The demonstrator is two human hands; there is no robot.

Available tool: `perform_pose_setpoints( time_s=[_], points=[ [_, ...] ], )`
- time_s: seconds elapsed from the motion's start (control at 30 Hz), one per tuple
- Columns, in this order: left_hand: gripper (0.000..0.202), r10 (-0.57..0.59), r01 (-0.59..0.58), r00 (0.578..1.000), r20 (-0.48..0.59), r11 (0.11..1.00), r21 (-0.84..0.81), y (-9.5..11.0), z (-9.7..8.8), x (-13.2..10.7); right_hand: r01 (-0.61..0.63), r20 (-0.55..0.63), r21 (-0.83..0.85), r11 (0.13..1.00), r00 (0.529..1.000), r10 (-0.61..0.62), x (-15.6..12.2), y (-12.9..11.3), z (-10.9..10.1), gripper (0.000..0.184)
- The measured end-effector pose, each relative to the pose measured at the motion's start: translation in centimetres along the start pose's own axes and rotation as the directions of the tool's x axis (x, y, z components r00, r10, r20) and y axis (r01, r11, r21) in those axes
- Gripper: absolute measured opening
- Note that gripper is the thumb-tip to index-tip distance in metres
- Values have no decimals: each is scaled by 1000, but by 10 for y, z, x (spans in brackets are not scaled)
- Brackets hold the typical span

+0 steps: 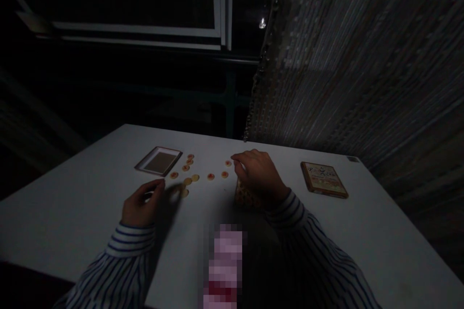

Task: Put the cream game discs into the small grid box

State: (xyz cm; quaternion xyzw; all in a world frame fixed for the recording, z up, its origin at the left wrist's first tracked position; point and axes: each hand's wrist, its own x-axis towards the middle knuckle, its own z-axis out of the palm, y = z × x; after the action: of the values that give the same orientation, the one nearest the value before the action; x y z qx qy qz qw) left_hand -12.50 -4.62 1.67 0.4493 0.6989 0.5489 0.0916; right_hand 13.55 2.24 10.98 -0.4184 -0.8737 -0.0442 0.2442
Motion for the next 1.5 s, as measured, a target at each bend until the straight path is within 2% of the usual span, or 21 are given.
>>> perform_pose_setpoints(
  time_s=[0.13,0.3,0.47,0.6,0.73,0.9,1.0,1.2,1.27,1.37,1.5],
  points=[
    [35,27,-28,1000,9,999,21,-4,-1,4,-3,30,9,1000,1000,3,6,-6,3,24],
    [34,81,-83,996,30,995,60,-19,5,7,5,124,4,1000,992,-6,12,-15,11,27],
    [27,209,-212,977,37,968,133,-37,13,1,32,157,20,999,987,-35,16,-23,24,27],
    [21,346,-354,935,80,922,156,-45,17,-3,45,163,27,999,985,-49,20,-27,30,27],
    [20,456,-481,874,168,860,171,-51,20,-5,34,160,38,999,986,-40,27,-30,32,27],
    [21,556,-584,811,182,788,195,-62,26,-7,42,158,59,997,986,-51,34,-38,41,26],
    [22,557,-594,804,209,772,228,-66,29,-8,75,165,71,995,983,-86,36,-45,57,25],
    [23,516,-571,821,245,758,316,-66,30,-11,166,203,50,985,964,-173,31,-61,98,22],
    [23,497,-564,825,268,746,353,-65,31,-12,162,192,54,985,967,-169,27,-64,109,22],
    [24,459,-545,838,294,727,418,-65,33,-15,163,183,51,985,968,-170,23,-66,121,22],
    [26,458,-534,845,275,703,471,-66,35,-16,160,179,67,985,969,-170,19,-65,129,22]
  ],
)
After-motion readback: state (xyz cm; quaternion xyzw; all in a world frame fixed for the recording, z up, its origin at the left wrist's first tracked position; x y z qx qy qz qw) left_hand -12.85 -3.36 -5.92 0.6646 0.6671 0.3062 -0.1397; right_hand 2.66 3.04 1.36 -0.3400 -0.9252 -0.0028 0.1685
